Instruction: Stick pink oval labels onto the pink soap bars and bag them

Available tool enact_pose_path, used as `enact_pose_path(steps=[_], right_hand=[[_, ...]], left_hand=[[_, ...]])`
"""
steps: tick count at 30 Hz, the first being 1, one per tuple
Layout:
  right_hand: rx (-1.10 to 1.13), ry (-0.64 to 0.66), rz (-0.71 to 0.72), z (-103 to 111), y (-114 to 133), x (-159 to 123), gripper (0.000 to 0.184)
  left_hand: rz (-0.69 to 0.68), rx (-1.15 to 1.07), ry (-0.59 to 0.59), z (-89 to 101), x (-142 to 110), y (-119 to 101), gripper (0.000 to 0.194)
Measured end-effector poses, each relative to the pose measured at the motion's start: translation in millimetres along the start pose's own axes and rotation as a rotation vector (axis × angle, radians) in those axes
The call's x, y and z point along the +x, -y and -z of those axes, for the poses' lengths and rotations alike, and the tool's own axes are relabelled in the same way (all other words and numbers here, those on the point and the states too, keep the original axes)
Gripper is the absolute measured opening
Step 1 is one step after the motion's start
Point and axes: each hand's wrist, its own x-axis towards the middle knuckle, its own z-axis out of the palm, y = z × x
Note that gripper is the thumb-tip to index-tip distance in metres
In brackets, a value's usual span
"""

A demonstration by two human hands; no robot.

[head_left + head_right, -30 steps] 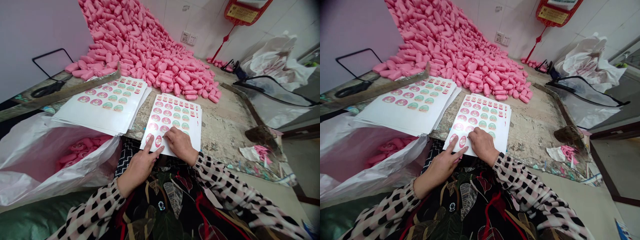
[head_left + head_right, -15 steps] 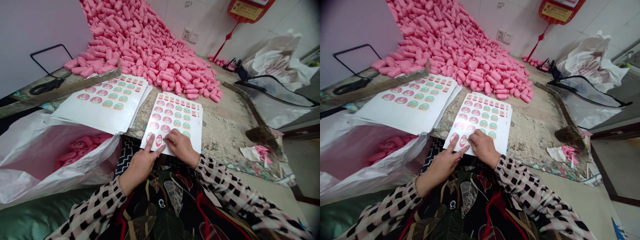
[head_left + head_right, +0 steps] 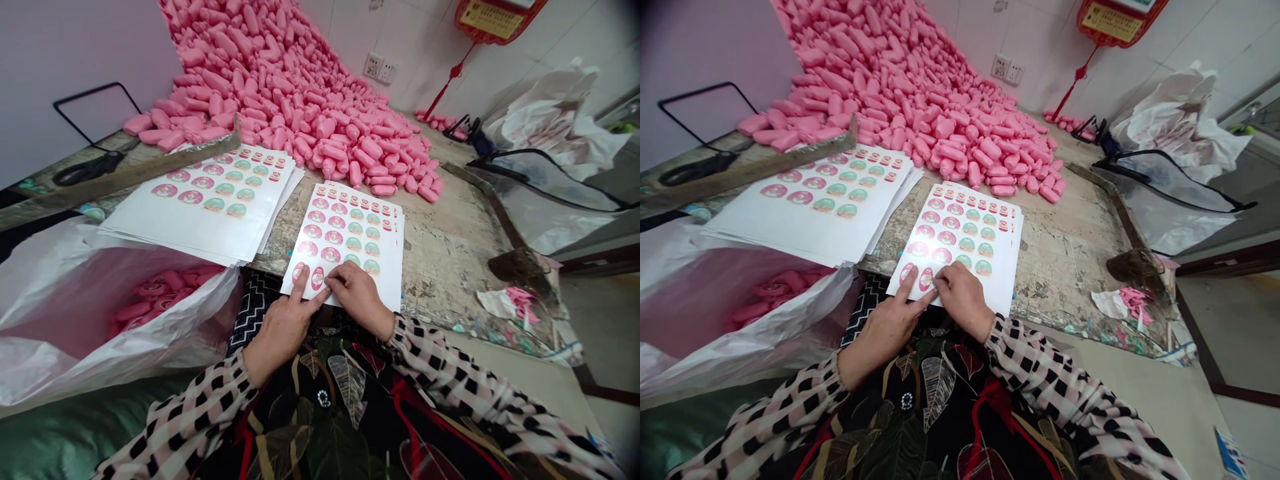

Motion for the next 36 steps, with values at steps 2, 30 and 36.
enact_pose_path(steps=[2, 30, 36], right_hand=[[0.046, 0.008, -0.049, 0, -1, 3, 0.012], [-0.040, -0.012, -0.245, 5, 16, 11, 0.022], [0.029, -0.067, -0.237, 13, 18, 14, 0.023]], left_hand=[[0.003, -0.002, 0.002, 0.6, 0, 0, 0.068], [-0.014, 0.026, -0.009, -1.4, 0, 1, 0.075], [-0.008, 0.014, 0.017, -0.4, -1, 2, 0.076]])
